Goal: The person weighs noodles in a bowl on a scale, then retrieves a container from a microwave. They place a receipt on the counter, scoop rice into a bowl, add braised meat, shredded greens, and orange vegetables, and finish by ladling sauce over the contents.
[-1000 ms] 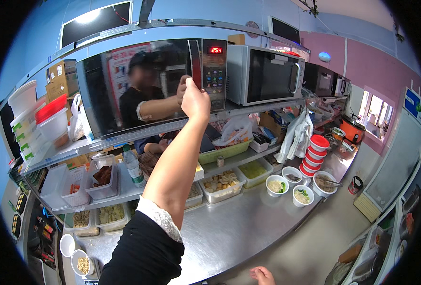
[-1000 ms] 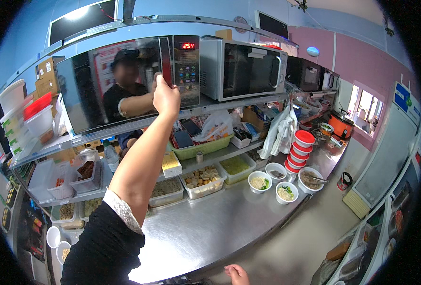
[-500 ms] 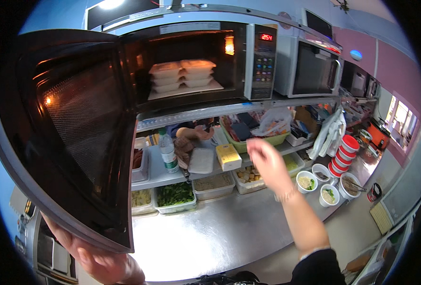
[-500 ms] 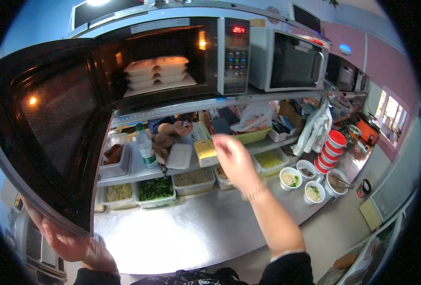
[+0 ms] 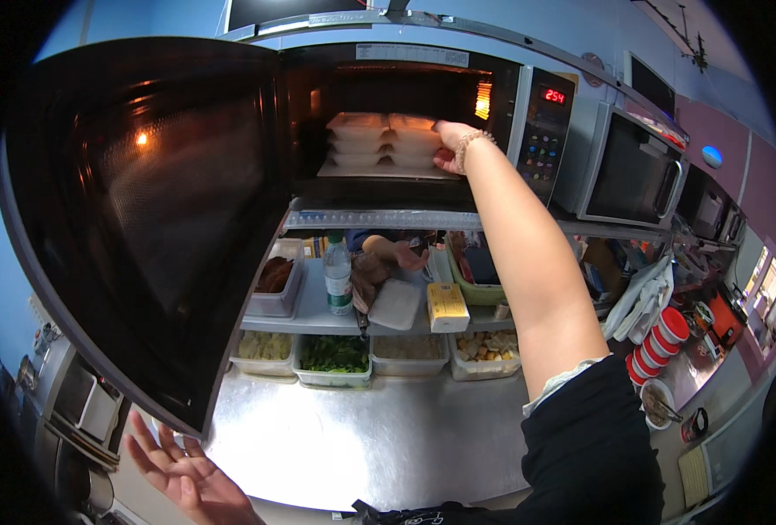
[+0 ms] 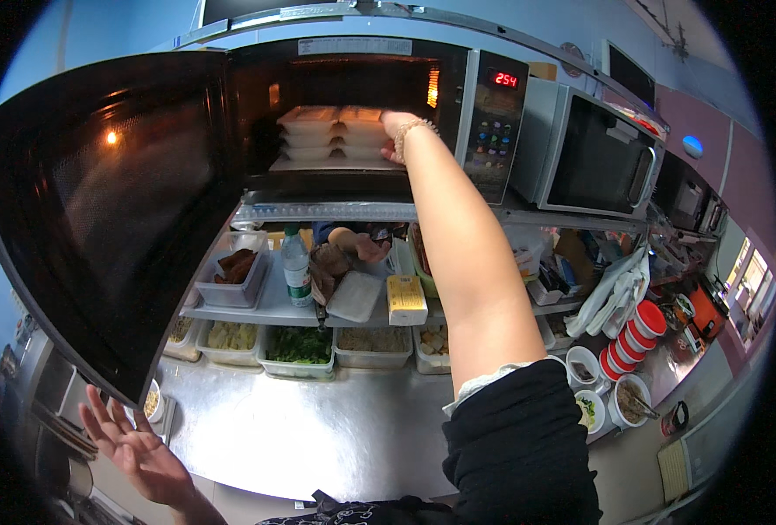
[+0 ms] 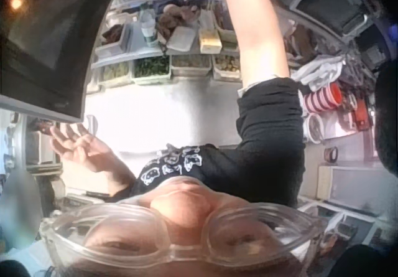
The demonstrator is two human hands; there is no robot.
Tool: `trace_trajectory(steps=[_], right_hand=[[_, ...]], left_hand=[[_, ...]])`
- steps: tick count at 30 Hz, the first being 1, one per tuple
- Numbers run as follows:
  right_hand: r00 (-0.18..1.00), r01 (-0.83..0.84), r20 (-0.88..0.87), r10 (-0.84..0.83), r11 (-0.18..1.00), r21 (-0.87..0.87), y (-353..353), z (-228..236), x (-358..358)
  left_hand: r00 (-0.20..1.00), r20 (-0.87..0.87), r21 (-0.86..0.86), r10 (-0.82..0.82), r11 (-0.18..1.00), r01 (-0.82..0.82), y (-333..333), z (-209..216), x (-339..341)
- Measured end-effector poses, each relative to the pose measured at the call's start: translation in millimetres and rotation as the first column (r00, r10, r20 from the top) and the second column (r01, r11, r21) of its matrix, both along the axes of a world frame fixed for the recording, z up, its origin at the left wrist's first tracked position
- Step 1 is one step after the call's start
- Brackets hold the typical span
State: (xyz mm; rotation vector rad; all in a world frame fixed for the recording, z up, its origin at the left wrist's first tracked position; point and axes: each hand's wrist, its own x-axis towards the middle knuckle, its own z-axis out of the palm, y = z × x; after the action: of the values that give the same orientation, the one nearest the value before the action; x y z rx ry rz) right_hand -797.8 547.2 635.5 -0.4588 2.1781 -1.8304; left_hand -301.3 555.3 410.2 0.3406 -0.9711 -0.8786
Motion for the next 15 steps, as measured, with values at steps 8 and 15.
trace_trajectory(steps=[8, 15], right_hand=[[0.984, -0.093, 0.128, 0.127, 0.965, -0.245, 4.1, -2.6, -18.8], [0.933, 0.036, 0.337, 0.124, 0.902, -0.431, 11.2, -5.6, -1.7]], left_hand=[[0.982, 0.018, 0.090, -0.186, 0.979, 0.184, 33.1, -70.9, -30.8], [0.712, 0.048, 0.239, -0.700, 0.701, 0.672, 56.8, -84.1, -101.3]])
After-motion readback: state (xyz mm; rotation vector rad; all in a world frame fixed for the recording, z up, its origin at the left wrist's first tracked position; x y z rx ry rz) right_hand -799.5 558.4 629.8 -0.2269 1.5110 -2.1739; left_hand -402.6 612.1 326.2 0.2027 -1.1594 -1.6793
